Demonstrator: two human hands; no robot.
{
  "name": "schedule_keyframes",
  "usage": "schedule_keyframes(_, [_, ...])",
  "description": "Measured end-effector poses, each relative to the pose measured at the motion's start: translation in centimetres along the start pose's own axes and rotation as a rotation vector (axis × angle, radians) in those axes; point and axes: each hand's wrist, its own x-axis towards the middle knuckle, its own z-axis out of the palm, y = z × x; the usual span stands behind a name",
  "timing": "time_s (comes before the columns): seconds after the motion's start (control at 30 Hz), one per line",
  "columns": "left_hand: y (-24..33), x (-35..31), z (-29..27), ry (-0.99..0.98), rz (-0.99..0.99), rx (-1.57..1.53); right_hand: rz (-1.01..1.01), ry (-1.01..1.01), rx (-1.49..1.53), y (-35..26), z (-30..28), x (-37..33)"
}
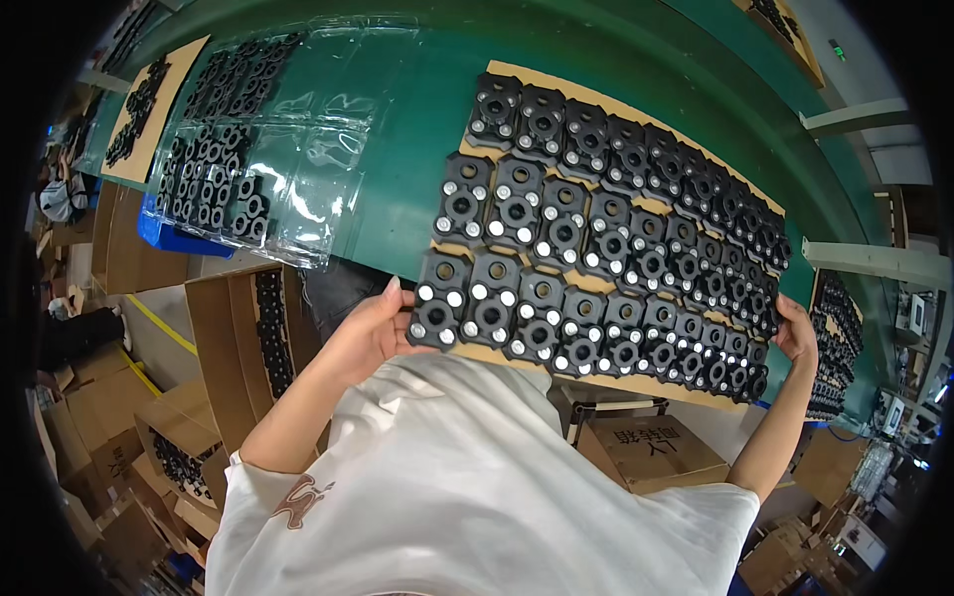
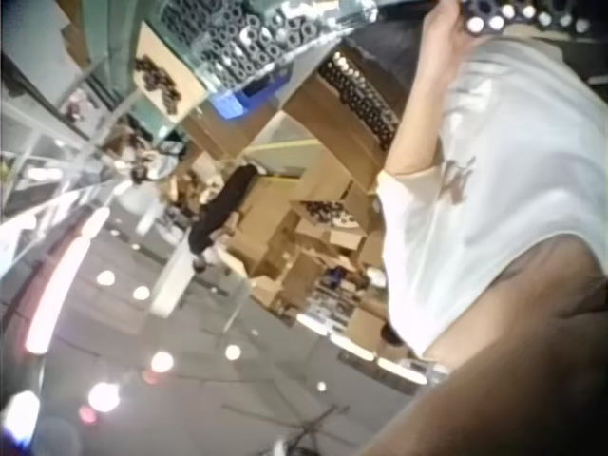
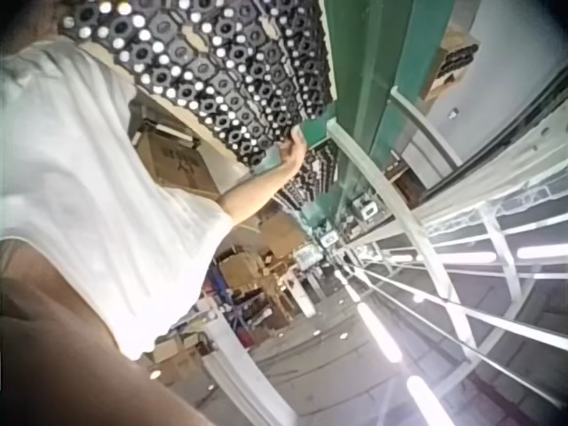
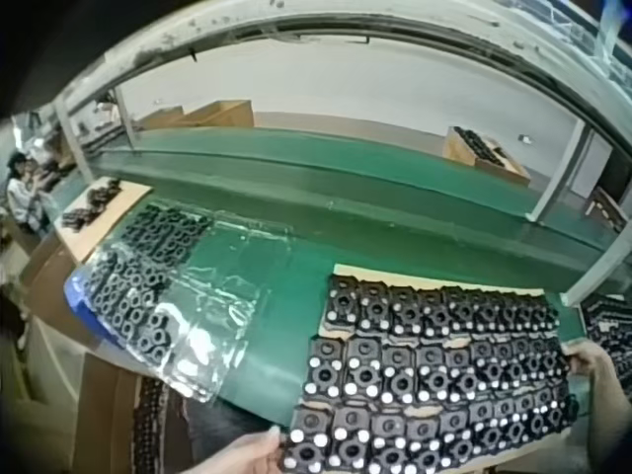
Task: The person puts a tray of assembled components into a cardboard box, retrieves a new tray of parts from the conveyor belt, and fits plastic caps onto the components by hand.
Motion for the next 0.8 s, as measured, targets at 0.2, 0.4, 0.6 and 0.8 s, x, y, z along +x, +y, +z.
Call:
schedule_keyframes(0.2, [0.9,2.0,1.6,-0.119,0.005,0.052,0.014,0.029,-0.037,-0.5,-1.9,-0.8])
schedule_keyframes(0.4, [4.2,5.5,3.2,-0.041,-0.011,0.041,-0.064,-0.001,0.004,-0.1,2.9,-2.8])
schedule_keyframes(0.6, [6.1,7.1,5.5,0.024,-0.025,0.253,-0.150,-0.015,0.071,0.2,4.9,-5.8])
schedule_keyframes(0.8, [6.4,7.3,6.9,0.103,0.013,0.248,-0.190,0.027,-0.041,2.4,1.1,-4.7])
